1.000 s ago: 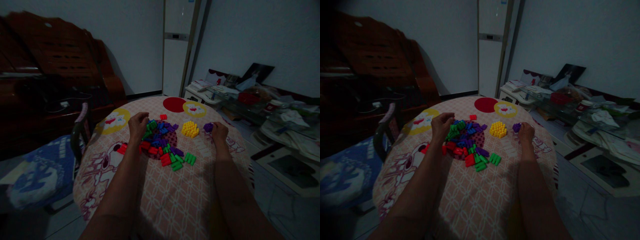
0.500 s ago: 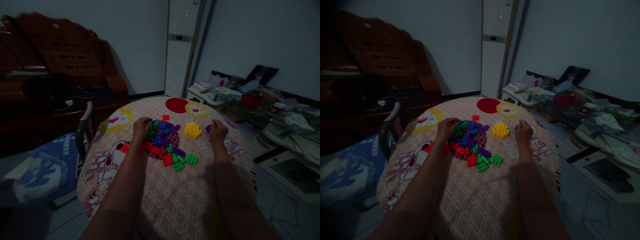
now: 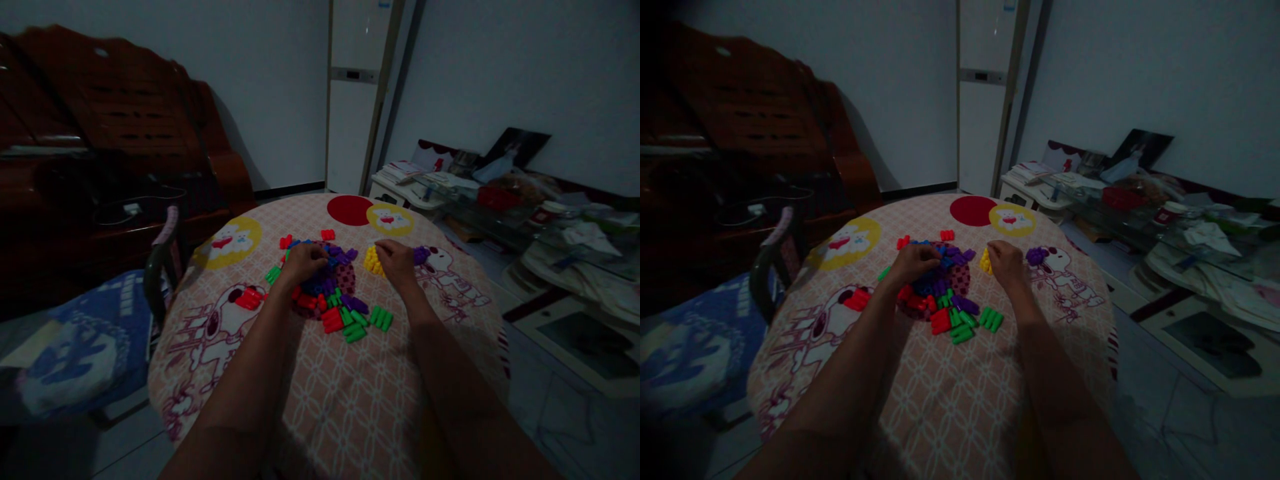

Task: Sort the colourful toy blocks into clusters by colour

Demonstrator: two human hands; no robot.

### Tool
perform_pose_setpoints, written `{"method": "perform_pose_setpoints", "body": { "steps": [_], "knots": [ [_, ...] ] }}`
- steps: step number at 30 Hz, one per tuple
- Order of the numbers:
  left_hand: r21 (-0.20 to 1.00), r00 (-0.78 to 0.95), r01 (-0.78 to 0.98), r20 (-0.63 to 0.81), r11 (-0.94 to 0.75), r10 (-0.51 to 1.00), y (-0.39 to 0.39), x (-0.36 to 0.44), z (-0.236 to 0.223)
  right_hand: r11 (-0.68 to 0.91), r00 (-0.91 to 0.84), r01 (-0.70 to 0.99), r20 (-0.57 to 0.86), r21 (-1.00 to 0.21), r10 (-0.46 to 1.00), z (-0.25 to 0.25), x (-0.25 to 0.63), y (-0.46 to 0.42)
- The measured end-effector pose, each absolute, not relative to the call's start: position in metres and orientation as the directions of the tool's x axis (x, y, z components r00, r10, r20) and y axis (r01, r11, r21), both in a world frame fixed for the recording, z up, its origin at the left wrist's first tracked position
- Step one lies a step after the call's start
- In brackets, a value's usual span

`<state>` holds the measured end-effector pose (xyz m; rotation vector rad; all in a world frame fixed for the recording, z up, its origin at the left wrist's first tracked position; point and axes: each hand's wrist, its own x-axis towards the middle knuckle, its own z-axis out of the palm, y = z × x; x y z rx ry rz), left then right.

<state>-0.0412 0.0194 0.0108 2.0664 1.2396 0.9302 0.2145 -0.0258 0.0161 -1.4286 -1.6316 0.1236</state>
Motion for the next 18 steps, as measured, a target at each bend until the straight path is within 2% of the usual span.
{"method": "perform_pose_setpoints", "body": {
  "steps": [3,5,9,14,16,18],
  "knots": [
    [0.869,0.370,0.311,0.263,-0.385,0.891,0.012,-0.034,0.020,0.395,-0.035,0.576,0.460,-0.716,0.887,0.018,0.186,-0.031],
    [0.906,0.404,0.201,0.270,-0.373,0.874,0.005,-0.025,0.025,0.389,-0.117,0.504,0.385,-0.771,0.915,0.019,0.174,-0.035],
    [0.896,0.415,0.178,0.307,-0.407,0.857,-0.003,-0.010,0.026,0.332,-0.185,0.405,0.279,-0.852,0.942,0.020,0.171,-0.038],
    [0.814,0.420,0.313,0.343,-0.489,0.840,-0.002,-0.011,0.029,0.203,-0.033,0.359,0.204,-0.911,0.978,0.030,0.191,-0.034],
    [0.744,0.482,0.434,0.284,-0.507,0.829,-0.002,-0.017,0.033,0.182,0.096,0.352,0.228,-0.918,0.969,0.035,0.207,-0.030],
    [0.655,0.572,0.552,0.152,-0.516,0.806,-0.004,-0.023,0.039,0.175,0.257,0.349,0.274,-0.920,0.927,0.039,0.230,-0.027]
  ]
}}
